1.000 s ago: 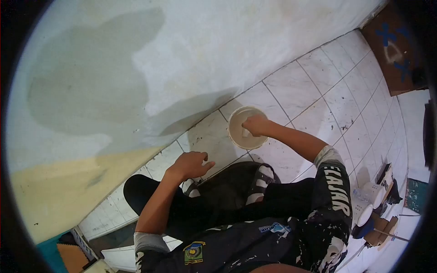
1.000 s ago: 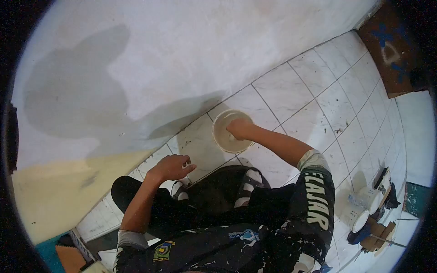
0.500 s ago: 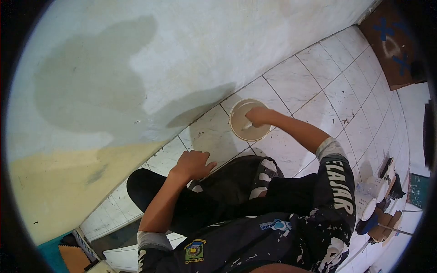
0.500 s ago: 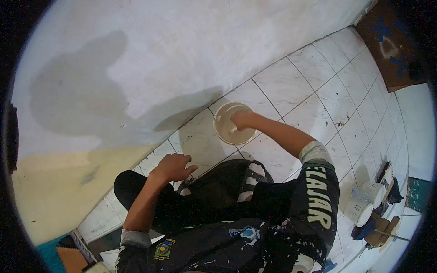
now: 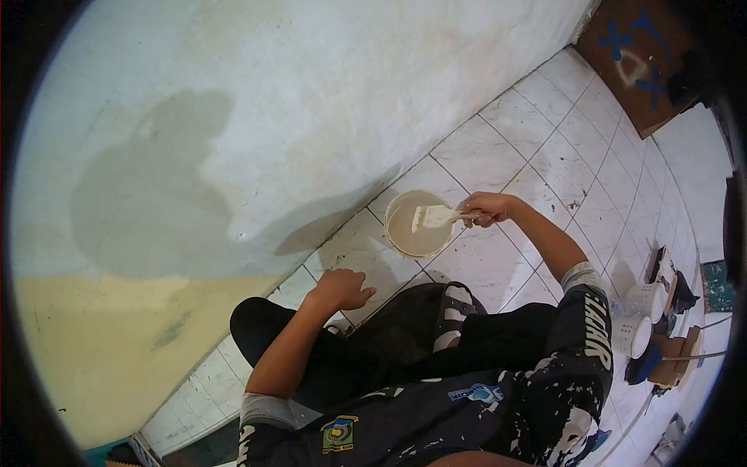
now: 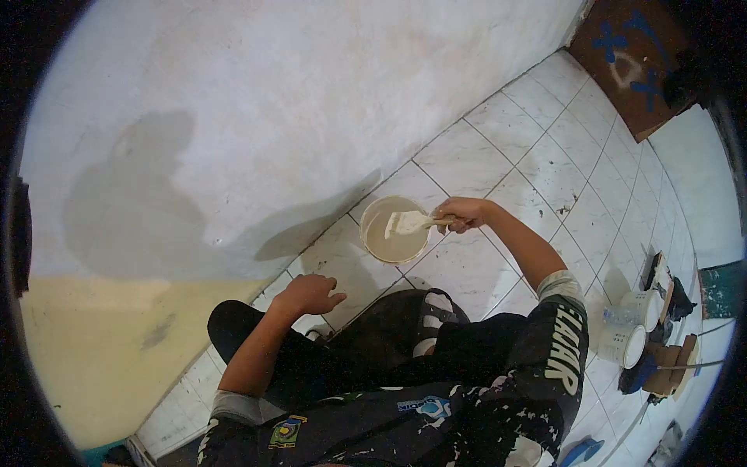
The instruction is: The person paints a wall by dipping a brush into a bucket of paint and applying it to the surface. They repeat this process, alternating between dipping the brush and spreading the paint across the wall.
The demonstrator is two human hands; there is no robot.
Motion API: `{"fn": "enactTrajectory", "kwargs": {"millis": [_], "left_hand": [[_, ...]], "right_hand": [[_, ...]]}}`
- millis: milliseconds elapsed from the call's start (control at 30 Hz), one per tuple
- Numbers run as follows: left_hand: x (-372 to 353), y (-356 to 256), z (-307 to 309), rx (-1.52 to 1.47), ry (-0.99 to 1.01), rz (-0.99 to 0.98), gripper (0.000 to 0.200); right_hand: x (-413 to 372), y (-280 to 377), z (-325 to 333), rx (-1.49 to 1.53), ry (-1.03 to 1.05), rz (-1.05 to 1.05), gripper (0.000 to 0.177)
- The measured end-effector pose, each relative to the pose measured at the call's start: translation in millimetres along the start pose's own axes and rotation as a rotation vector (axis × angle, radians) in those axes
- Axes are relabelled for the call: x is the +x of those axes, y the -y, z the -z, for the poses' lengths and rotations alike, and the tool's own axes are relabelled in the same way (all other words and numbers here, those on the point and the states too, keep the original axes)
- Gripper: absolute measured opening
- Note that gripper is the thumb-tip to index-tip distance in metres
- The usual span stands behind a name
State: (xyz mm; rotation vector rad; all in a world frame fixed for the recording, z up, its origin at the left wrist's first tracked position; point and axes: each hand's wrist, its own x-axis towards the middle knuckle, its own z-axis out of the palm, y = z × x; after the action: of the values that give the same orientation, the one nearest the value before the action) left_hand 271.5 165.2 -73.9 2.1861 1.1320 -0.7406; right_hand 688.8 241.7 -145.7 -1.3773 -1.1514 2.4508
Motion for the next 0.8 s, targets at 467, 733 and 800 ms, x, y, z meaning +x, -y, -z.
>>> {"fn": "enactTrajectory", "kwargs": {"millis": [467, 733, 800], "left_hand": [[-5.8, -11.2, -1.8, -0.063, -0.015, -0.127, 0.065], [32.3, 16.9, -30.7, -0.051, 0.101, -0.213, 0.067], [34.8, 26.0, -32.8, -0.028, 0.093, -0.234, 0.067]], "right_hand": [[-193.5, 195.1, -172.8, 0.176, -0.368, 0.891, 0.028], [-260.9, 343.6, -328.0, -0.316, -1.108, 1.422, 0.035], [-260.7, 375.4, -335.5, -0.560, -1.220, 1.592, 0.035]]}}
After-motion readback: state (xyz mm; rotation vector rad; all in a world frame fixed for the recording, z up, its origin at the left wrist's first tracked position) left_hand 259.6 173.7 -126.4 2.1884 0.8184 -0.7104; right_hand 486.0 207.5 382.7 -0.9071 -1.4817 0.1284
